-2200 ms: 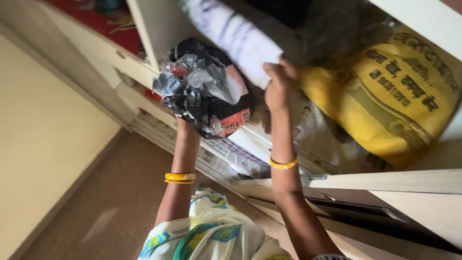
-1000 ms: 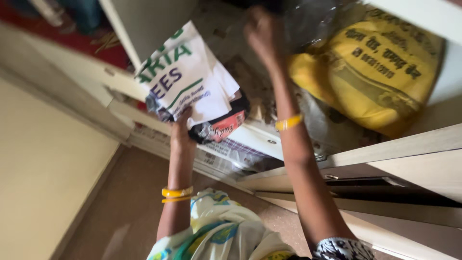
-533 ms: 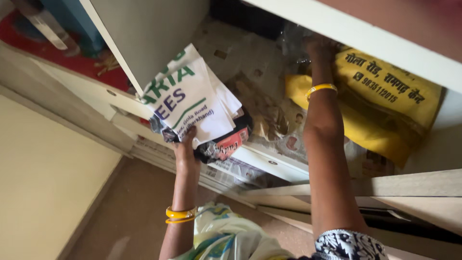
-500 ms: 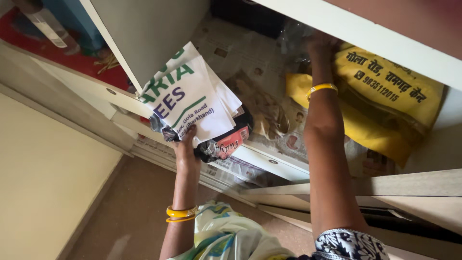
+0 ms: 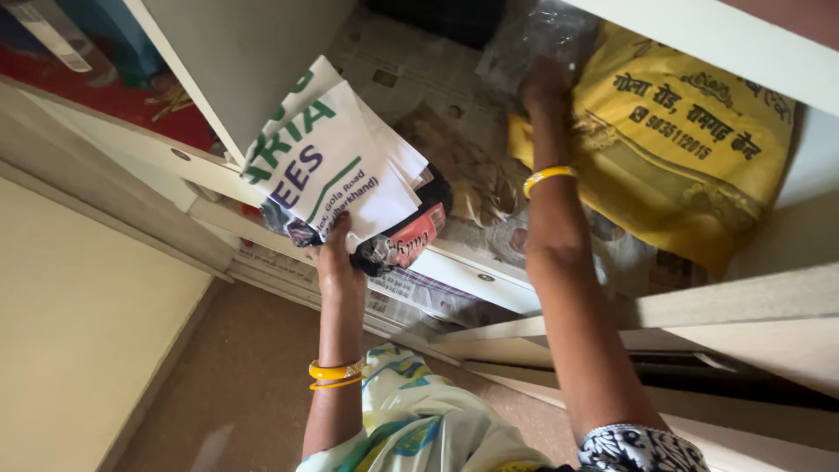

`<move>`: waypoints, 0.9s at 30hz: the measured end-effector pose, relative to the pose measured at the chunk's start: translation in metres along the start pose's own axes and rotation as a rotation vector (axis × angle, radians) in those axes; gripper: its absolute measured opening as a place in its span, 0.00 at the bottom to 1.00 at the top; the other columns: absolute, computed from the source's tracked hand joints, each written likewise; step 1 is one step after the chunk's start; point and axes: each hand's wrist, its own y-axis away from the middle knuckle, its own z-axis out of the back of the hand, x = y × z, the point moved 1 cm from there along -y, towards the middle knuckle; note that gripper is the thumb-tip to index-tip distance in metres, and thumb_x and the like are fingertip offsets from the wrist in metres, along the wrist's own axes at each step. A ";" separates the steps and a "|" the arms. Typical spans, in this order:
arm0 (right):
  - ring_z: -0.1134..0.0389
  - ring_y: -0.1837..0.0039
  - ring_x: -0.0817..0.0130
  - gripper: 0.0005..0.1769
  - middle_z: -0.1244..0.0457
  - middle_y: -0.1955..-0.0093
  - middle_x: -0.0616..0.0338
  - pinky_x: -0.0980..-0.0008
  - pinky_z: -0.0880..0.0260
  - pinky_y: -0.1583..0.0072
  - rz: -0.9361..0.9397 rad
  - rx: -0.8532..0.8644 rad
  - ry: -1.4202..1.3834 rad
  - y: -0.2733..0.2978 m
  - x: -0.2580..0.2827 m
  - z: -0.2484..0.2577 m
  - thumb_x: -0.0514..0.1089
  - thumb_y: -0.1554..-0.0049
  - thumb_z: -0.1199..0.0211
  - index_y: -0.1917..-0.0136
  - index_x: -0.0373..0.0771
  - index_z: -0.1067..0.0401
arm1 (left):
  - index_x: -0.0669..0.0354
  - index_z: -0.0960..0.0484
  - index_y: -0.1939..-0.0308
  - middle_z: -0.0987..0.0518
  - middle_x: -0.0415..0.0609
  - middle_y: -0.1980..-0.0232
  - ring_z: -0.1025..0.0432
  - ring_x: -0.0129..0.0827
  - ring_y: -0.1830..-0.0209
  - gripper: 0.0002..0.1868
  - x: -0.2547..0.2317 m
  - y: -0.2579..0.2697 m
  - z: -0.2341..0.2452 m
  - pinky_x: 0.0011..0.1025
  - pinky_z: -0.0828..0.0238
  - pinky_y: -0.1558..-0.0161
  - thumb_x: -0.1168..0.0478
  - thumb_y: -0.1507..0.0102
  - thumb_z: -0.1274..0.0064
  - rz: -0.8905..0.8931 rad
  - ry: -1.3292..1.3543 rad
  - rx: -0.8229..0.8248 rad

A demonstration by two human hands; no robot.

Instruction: The person opens a wardrobe and removes several items including a plastic container, folded towels, shirts, pants, and a yellow shopping bag. The items are placed on a nearby bed. The person continues to remove more clothes and bags from the wardrobe and places them on the bed.

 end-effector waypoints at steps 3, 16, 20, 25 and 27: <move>0.29 0.47 0.39 0.09 0.32 0.51 0.35 0.49 0.28 0.46 -0.016 -0.019 -0.040 0.025 0.014 0.000 0.37 0.48 0.39 0.55 0.32 0.22 | 0.58 0.29 0.37 0.22 0.47 0.45 0.28 0.36 0.45 0.27 0.001 0.004 0.004 0.37 0.29 0.40 0.72 0.40 0.43 0.004 0.034 0.062; 0.28 0.56 0.41 0.06 0.31 0.60 0.36 0.51 0.28 0.51 -0.031 -0.385 -0.214 0.117 0.076 0.077 0.37 0.55 0.32 0.63 0.31 0.22 | 0.58 0.26 0.40 0.23 0.45 0.49 0.28 0.37 0.46 0.24 -0.012 0.017 0.070 0.38 0.28 0.42 0.74 0.40 0.46 -0.014 0.112 0.128; 0.28 0.54 0.41 0.11 0.31 0.58 0.36 0.49 0.29 0.50 0.115 -0.144 -0.153 0.161 0.103 0.095 0.43 0.51 0.30 0.61 0.32 0.22 | 0.59 0.25 0.42 0.23 0.46 0.49 0.27 0.37 0.47 0.22 -0.032 0.031 0.096 0.38 0.26 0.43 0.74 0.41 0.45 -0.017 0.109 0.048; 0.28 0.50 0.42 0.15 0.31 0.55 0.37 0.47 0.29 0.49 0.260 -0.150 -0.070 0.206 0.149 0.097 0.48 0.46 0.32 0.59 0.31 0.22 | 0.58 0.24 0.41 0.21 0.46 0.48 0.25 0.39 0.48 0.25 -0.057 0.070 0.117 0.38 0.24 0.46 0.73 0.44 0.46 -0.026 0.141 0.088; 0.28 0.47 0.44 0.16 0.30 0.51 0.40 0.52 0.28 0.47 0.438 -0.449 -0.024 0.219 0.161 0.108 0.48 0.50 0.32 0.55 0.33 0.23 | 0.58 0.26 0.40 0.22 0.45 0.49 0.26 0.38 0.48 0.26 -0.059 0.080 0.135 0.39 0.25 0.46 0.74 0.43 0.44 -0.033 0.142 0.045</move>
